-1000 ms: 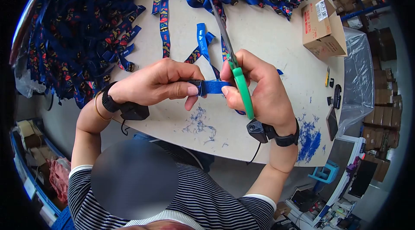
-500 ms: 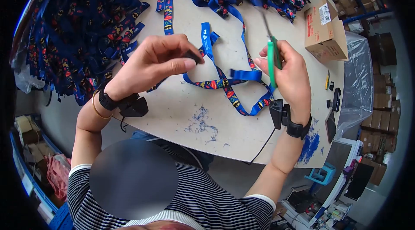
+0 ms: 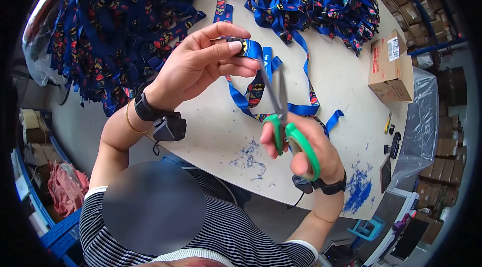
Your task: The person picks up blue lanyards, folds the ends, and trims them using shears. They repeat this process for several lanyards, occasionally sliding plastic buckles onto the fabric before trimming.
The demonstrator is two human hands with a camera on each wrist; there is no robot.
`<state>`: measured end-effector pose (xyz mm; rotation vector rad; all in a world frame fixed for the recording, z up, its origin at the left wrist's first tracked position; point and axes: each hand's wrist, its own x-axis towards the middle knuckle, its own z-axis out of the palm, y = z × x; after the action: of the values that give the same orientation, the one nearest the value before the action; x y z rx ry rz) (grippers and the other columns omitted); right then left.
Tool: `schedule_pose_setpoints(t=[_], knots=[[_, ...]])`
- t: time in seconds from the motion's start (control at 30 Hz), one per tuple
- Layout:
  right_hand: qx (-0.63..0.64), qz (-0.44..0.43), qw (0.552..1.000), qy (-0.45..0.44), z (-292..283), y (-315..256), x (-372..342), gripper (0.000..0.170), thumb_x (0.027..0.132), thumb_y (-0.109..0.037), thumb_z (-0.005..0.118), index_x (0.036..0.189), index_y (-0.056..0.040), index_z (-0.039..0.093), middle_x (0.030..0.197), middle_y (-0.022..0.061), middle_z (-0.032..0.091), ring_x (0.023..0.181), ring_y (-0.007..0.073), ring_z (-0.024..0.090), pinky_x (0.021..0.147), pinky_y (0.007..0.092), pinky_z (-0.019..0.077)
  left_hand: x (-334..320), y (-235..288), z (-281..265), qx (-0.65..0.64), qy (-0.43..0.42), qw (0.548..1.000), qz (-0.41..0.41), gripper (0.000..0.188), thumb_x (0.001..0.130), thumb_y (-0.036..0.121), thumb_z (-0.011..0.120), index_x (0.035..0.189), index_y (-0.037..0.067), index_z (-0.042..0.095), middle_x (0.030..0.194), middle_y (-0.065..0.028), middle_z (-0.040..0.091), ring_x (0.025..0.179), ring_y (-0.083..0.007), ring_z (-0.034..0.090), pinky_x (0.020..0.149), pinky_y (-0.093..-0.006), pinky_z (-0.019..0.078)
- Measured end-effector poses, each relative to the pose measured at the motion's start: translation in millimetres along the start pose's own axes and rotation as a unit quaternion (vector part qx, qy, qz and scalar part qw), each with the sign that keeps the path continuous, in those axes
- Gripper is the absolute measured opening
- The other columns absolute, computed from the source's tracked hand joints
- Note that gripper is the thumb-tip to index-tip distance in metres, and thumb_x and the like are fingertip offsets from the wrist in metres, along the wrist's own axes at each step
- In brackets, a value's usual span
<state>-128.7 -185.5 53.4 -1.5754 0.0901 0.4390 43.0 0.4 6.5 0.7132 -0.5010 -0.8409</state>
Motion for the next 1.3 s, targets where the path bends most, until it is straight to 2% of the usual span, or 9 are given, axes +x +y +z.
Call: schedule_pose_setpoints(t=[0.23,0.57,0.73,0.83,0.9,0.93,1.03,1.17,1.3], knots=[[0.041,0.04,0.996,-0.065,1,4,10,0.092,0.054,-0.079,0.065,0.101,-0.0008,0.056,0.081,0.0024,0.057,0.073,0.0102,0.055,0.064,0.0217,0.0421,-3,-4,1,-0.045,0.013,0.998,-0.034,0.016,0.095,0.014,0.052,0.106,0.003,0.055,0.098,-0.0156,0.067,0.094,-0.025,0.067,0.086,-0.0373,0.0532],[0.025,0.017,0.999,-0.041,0,10,14,0.096,0.054,-0.086,0.056,0.097,0.0,0.056,0.078,0.0038,0.055,0.071,0.0108,0.054,0.064,0.0235,0.0437,-4,-7,3,-0.062,-0.012,0.998,-0.021,0.015,0.095,0.015,0.053,0.105,0.004,0.055,0.103,-0.0159,0.066,0.097,-0.0248,0.066,0.087,-0.0361,0.0521],[0.058,-0.013,0.997,-0.045,1,24,20,0.101,0.05,-0.092,0.049,0.094,-0.002,0.056,0.076,0.0015,0.055,0.067,0.0104,0.054,0.063,0.0215,0.0411,-12,-23,14,0.033,-0.032,0.999,0.002,0.018,0.094,0.014,0.054,0.108,0.002,0.054,0.103,-0.0096,0.064,0.094,-0.0193,0.066,0.087,-0.0314,0.0519],[0.1,-0.062,0.993,-0.014,7,29,21,0.098,0.048,-0.089,0.05,0.092,-0.0013,0.056,0.067,0.0012,0.047,0.061,0.0133,0.049,0.054,0.0256,0.0385,-11,-23,16,0.071,-0.049,0.996,-0.01,0.018,0.094,0.014,0.056,0.106,0.0,0.056,0.098,-0.0046,0.064,0.091,-0.0145,0.065,0.085,-0.027,0.0516],[0.068,-0.062,0.995,-0.025,3,28,21,0.099,0.047,-0.09,0.049,0.092,-0.0015,0.056,0.067,0.0007,0.046,0.061,0.013,0.047,0.055,0.0263,0.0387,-11,-8,18,0.132,-0.053,0.99,-0.026,0.019,0.093,0.016,0.057,0.103,0.0,0.057,0.097,-0.004,0.064,0.091,-0.0135,0.065,0.084,-0.026,0.0514],[0.052,-0.057,0.997,-0.021,3,24,20,0.1,0.047,-0.09,0.049,0.092,-0.0013,0.056,0.067,0.0009,0.046,0.061,0.0131,0.048,0.056,0.0265,0.0389,-11,-6,22,0.151,-0.04,0.988,-0.016,0.02,0.093,0.019,0.058,0.096,0.0,0.059,0.083,-0.002,0.064,0.076,-0.0085,0.064,0.07,-0.0211,0.0511],[0.025,-0.056,0.998,-0.021,3,24,21,0.101,0.049,-0.092,0.05,0.094,-0.0019,0.056,0.076,0.0015,0.051,0.067,0.0108,0.05,0.06,0.0238,0.0368,-9,3,19,0.229,-0.09,0.968,-0.044,0.023,0.094,0.022,0.058,0.086,0.001,0.061,0.067,0.0006,0.059,0.058,-0.0036,0.054,0.053,-0.0188,0.0433],[0.023,-0.094,0.995,0.024,15,22,24,0.104,0.048,-0.094,0.05,0.096,-0.0013,0.055,0.084,0.0025,0.052,0.073,0.0103,0.052,0.064,0.0241,0.0371,-12,-1,25,0.304,-0.067,0.95,-0.008,0.027,0.093,0.025,0.059,0.079,0.003,0.06,0.058,0.0021,0.054,0.05,-0.0021,0.043,0.046,-0.0195,0.0338],[0.1,-0.107,0.989,-0.033,16,27,29,0.111,0.044,-0.095,0.05,0.101,0.0002,0.054,0.084,0.0028,0.05,0.072,0.0117,0.049,0.064,0.0262,0.0382,-15,-2,28,0.278,-0.073,0.958,-0.005,0.027,0.093,0.026,0.06,0.079,0.003,0.06,0.059,0.0023,0.053,0.052,-0.0026,0.043,0.047,-0.0197,0.0334]])
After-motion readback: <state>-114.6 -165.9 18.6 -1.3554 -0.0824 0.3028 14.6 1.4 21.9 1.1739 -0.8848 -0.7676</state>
